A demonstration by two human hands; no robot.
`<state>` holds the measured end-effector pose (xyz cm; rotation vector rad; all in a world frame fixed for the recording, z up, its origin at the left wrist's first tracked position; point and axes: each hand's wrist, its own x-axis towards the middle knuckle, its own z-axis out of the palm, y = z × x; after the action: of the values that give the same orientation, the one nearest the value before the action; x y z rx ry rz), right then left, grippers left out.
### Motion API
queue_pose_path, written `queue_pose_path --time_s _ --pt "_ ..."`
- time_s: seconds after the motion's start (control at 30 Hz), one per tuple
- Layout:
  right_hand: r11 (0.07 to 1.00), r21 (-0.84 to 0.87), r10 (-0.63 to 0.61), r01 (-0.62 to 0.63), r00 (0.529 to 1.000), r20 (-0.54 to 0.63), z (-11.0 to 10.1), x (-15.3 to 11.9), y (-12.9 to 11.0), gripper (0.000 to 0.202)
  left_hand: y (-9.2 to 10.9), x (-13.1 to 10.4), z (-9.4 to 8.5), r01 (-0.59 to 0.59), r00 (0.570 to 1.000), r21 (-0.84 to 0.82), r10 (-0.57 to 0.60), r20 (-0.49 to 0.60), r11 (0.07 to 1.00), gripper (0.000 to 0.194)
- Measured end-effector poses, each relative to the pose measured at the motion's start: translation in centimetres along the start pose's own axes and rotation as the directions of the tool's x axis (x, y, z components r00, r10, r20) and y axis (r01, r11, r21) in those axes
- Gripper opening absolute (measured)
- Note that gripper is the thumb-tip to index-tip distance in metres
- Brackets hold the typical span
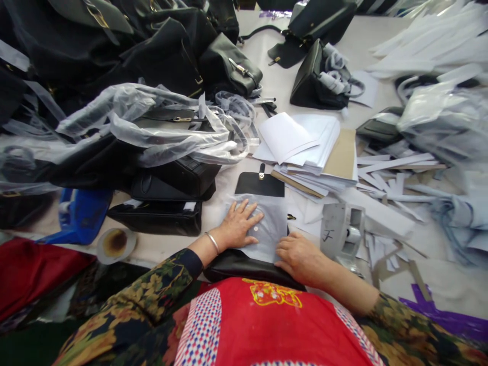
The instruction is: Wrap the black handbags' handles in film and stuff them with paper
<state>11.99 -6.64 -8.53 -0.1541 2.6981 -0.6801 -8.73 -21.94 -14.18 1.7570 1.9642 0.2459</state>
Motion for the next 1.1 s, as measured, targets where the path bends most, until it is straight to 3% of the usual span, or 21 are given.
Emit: queue_pose_path --time_s 0.1,0.2,0.33,0.47,0.63,0.73,0.83,0.97,1.1 --pt "1.0 -0.004 0.014 -0.014 0.991 -0.129 -0.7 1.9 0.3 0.023 0.2 0.2 0.0 -0.017 1.0 -0.005 0.017 0.003 1.0 0.088" --pt "0.997 -0.022 0.063 -0.072 0.952 -0.299 -0.6 5.6 1.1 0.028 0.5 0.2 -0.1 -0.009 1.0 0.002 0.009 0.014 1.0 0.081" --pt "0.956 -0.075 0.246 -0.282 0.917 -0.315 0.9 9.1 2.0 0.037 1.0 -0.2 -0.1 0.073 0.997 0.03 -0.073 0.019 0.997 0.081" --pt "0.917 -0.143 0.314 -0.371 0.896 -0.313 2.2 8.9 2.3 0.049 1.0 -1.0 -0.1 0.214 0.977 0.049 -0.214 -0.012 0.976 0.109" --pt "0.905 -0.153 0.337 -0.397 0.889 -0.311 2.4 8.1 2.4 0.056 0.9 -1.3 -0.7 0.284 0.959 0.063 -0.285 0.01 0.957 0.117" --pt "0.92 -0.192 0.27 -0.342 0.907 -0.322 2.6 8.0 2.3 0.058 1.2 -1.2 -1.0 0.301 0.951 0.06 -0.304 0.056 0.952 0.122" --pt "0.954 -0.223 0.133 -0.198 0.952 -0.276 3.1 7.8 2.2 0.063 1.4 -1.7 -1.2 0.313 0.941 0.049 -0.316 0.117 0.949 0.127" --pt "0.972 -0.214 0.057 -0.098 0.981 -0.188 3.8 7.4 2.6 0.066 0.1 -3.7 -2.1 0.202 0.969 -0.043 -0.194 0.151 0.978 0.115" --pt "0.976 -0.207 0.034 -0.064 0.989 -0.147 3.8 7.5 3.2 0.066 -2.1 -6.4 -4.4 -0.052 0.995 -0.14 0.063 0.073 0.989 0.063"
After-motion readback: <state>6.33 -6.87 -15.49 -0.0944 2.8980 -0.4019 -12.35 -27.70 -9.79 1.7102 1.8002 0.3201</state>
